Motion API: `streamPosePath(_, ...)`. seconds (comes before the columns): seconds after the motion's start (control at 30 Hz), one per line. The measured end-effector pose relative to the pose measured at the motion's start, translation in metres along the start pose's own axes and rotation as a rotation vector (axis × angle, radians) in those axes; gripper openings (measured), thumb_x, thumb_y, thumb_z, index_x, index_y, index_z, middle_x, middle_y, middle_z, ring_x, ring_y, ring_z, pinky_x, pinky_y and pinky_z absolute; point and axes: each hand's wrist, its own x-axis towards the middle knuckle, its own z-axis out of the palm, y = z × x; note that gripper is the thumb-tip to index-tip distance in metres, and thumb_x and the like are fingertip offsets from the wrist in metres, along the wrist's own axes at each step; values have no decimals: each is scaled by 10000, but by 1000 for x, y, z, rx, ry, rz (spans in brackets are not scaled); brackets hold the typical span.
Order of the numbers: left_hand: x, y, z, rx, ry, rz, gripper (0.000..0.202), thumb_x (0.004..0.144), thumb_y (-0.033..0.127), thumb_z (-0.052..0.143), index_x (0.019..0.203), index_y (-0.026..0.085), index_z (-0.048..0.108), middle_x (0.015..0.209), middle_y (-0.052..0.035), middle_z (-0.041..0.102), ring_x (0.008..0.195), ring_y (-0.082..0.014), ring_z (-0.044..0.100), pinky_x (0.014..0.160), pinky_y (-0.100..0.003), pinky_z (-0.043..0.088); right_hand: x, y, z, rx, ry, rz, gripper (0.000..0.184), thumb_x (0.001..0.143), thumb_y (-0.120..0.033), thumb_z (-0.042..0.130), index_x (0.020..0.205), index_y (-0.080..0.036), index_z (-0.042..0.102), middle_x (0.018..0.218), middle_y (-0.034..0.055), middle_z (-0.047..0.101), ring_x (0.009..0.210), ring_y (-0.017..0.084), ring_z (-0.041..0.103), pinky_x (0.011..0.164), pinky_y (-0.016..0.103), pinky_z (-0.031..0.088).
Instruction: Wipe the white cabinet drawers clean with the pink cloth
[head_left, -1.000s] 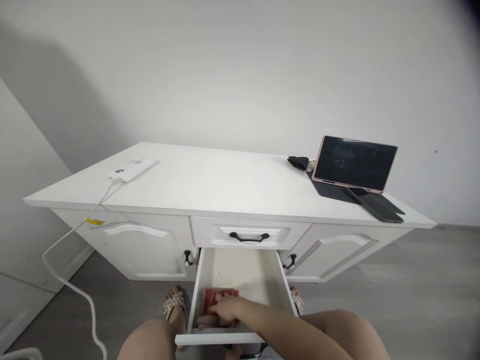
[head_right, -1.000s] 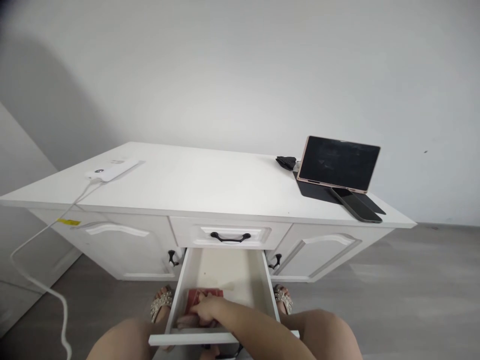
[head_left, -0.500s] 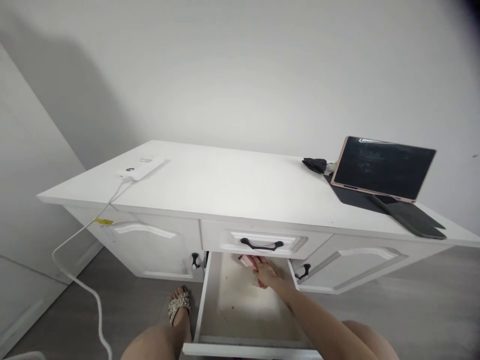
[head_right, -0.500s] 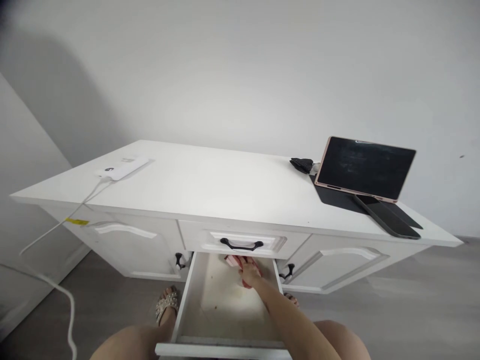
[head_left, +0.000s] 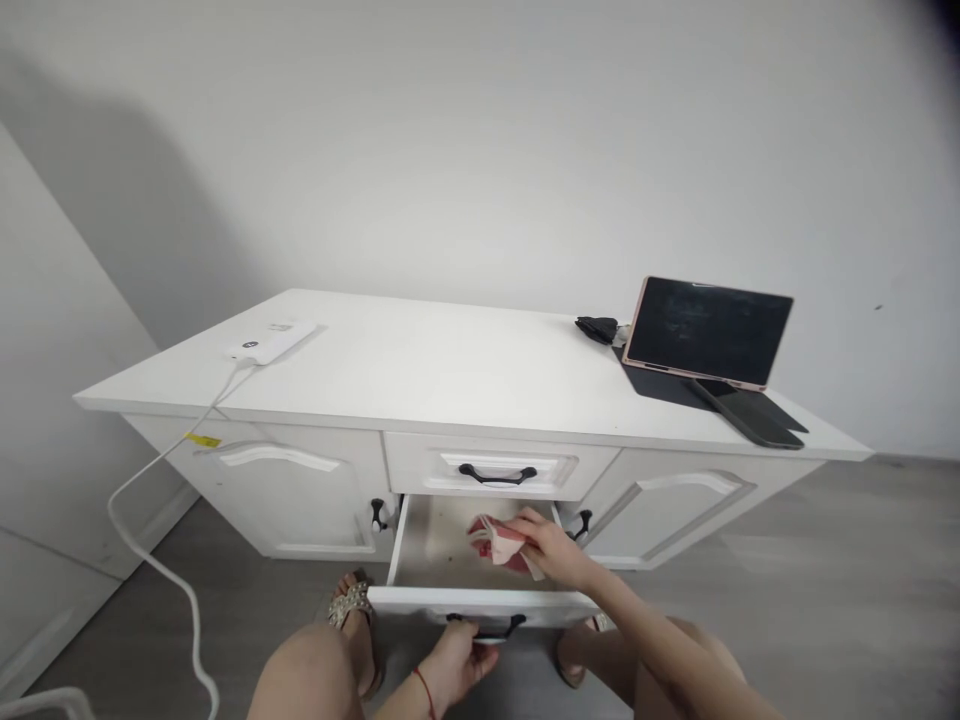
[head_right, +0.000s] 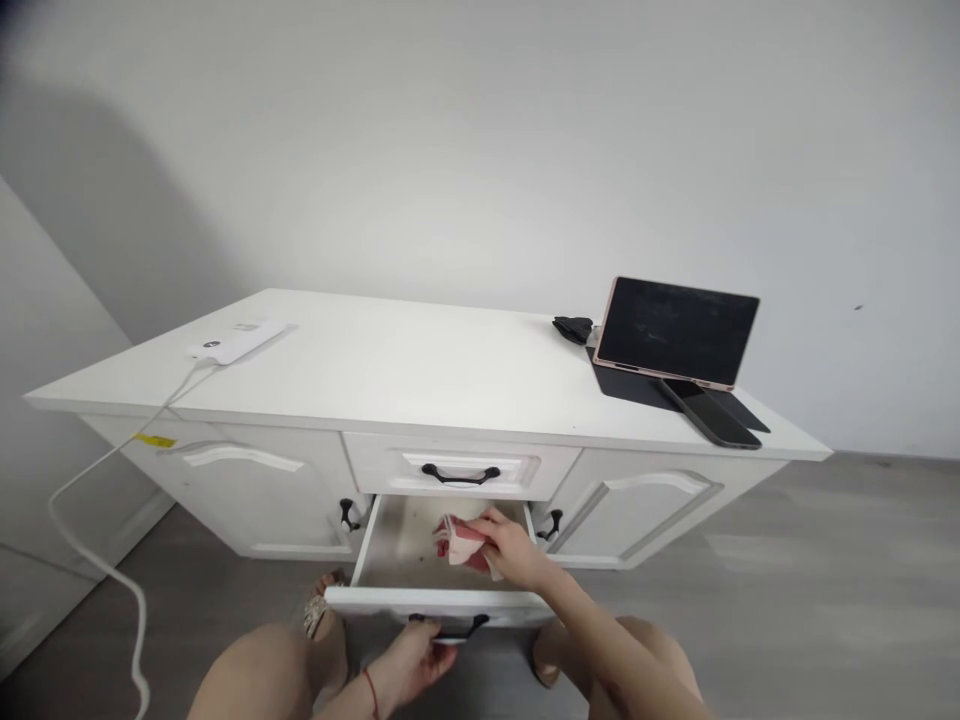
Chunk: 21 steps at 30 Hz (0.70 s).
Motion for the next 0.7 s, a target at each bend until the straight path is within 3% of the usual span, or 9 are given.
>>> streamPosePath(0.13, 12, 20, 25, -17, 89, 26, 202, 811, 52, 518, 967, 163, 584, 643, -24, 617, 518, -135, 569, 549, -250, 513, -44, -31, -26, -11, 296, -50, 517, 844, -118, 375, 1307, -283, 533, 1167, 98, 532, 1064, 215, 554, 924, 380, 471)
streamPosePath(0.2, 17, 36, 32, -38, 92, 46, 237, 788, 33, 546, 977, 171, 581, 680, -37, 644, 561, -146, 605, 556, -249, 529, -64, -27, -21, -62, 436, -28, 507, 853, -125, 383, 1304, -296, 540, 1149, 99, 521, 1057, 218, 554, 906, 379, 487)
streamPosePath(0.3, 22, 53, 41, -60, 92, 91, 237, 790, 59, 586, 987, 191, 574, 730, -25, 652, 560, -122, 600, 564, -238, 541, -83, 0, 1, -175, 553, 7, 479, 882, -141, 396, 1294, -328, 551, 1168, 88, 512, 1095, 220, 536, 939, 385, 479)
streamPosePath(0.4, 26, 63, 46, -48, 104, 110, 218, 810, 95, 592, 1002, 197, 570, 783, -24, 648, 536, -102, 573, 566, -243, 541, -84, 33, 24, -313, 475, 83, 472, 868, -104, 418, 1223, -344, 615, 1195, 85, 518, 1135, 249, 495, 970, 423, 448)
streamPosePath(0.5, 28, 69, 46, -19, 108, 106, 231, 799, 38, 568, 985, 176, 571, 817, -47, 653, 583, -127, 600, 593, -271, 547, -74, 52, 35, -425, 346, 193, 493, 828, -52, 438, 1115, -371, 680, 1148, 85, 528, 1062, 266, 495, 895, 428, 455)
streamPosePath(0.7, 29, 58, 46, -19, 85, 231, 90, 832, 84, 555, 817, 173, 561, 700, -14, 623, 588, -98, 591, 624, -214, 516, -46, 36, 47, -530, 288, 190, 401, 878, -164, 504, 1134, -438, 646, 1177, 70, 523, 1054, 278, 463, 857, 427, 404)
